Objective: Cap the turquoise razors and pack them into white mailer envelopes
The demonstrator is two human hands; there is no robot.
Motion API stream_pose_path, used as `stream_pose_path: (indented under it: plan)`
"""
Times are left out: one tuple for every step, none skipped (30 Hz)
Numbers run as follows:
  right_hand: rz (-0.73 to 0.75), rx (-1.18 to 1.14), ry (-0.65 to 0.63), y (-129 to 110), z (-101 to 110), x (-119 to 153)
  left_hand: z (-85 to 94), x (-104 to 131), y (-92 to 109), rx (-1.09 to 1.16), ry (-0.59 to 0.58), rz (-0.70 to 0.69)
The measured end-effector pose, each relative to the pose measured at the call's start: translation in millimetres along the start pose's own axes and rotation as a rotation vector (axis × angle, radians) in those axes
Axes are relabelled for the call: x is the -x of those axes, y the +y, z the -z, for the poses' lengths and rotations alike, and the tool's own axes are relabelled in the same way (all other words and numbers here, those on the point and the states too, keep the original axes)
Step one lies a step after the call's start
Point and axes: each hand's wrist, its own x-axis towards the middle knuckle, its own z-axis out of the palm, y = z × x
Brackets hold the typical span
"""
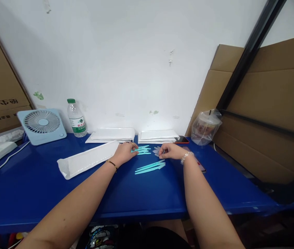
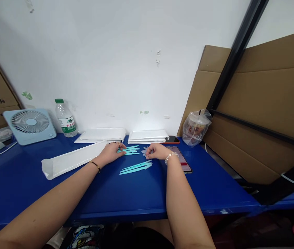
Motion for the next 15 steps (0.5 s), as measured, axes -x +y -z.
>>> stream_pose_path:
  plan:
    - [-0.013,-0.029,-0.083,-1.0,-0.1,1.4,-0.2,1.3,3.6,0.032,-0.011,-0.024]
    - [-0.027,-0.047,-0.144,-1.7,-0.9,1.8,-0.6,2.8,7.4,0.064,-0.03,-0.05]
    - [-0.04,-0.055,-0.179,-2.0,-2.5,1.1,-1.3,4.2,10.9,0.092,-0.056,-0.075]
    - [-0.043,-0.056,-0.187,-2.1,-4.7,-0.5,-2.1,5.6,14.1,0.117,-0.084,-0.102]
    - [-0.034,-0.05,-0.174,-2.2,-7.4,-2.9,-3.1,6.7,16.8,0.137,-0.111,-0.129]
    - [-0.014,-0.041,-0.143,-2.5,-10.5,-5.8,-4.3,7.7,18.8,0.148,-0.135,-0.152]
    - [0.009,-0.033,-0.103,-3.2,-13.8,-8.8,-5.5,8.3,20.3,0.15,-0.15,-0.174]
    - [0.03,-0.031,-0.065,-4.4,-17.2,-11.8,-6.6,8.6,21.1,0.14,-0.158,-0.192]
    - [0.046,-0.04,-0.031,-5.9,-20.3,-14.4,-7.6,8.5,21.3,0.117,-0.161,-0.205]
    - [0.054,-0.061,-0.005,-7.5,-23.0,-16.4,-8.4,8.2,21.0,0.087,-0.158,-0.212]
    - [0.056,-0.088,0.011,-8.9,-25.0,-17.8,-8.8,7.5,20.0,0.057,-0.153,-0.214]
    - [0.058,-0.112,0.021,-9.7,-26.2,-18.6,-8.8,6.7,18.5,0.032,-0.147,-0.211]
    - [0.06,-0.128,0.033,-9.6,-26.3,-18.8,-8.5,5.7,16.3,0.013,-0.138,-0.202]
    - [0.055,-0.133,0.053,-8.4,-25.5,-18.5,-7.8,4.7,13.7,-0.003,-0.125,-0.184]
    - [0.045,-0.127,0.083,-6.2,-23.7,-18.0,-6.8,3.7,10.7,-0.018,-0.108,-0.154]
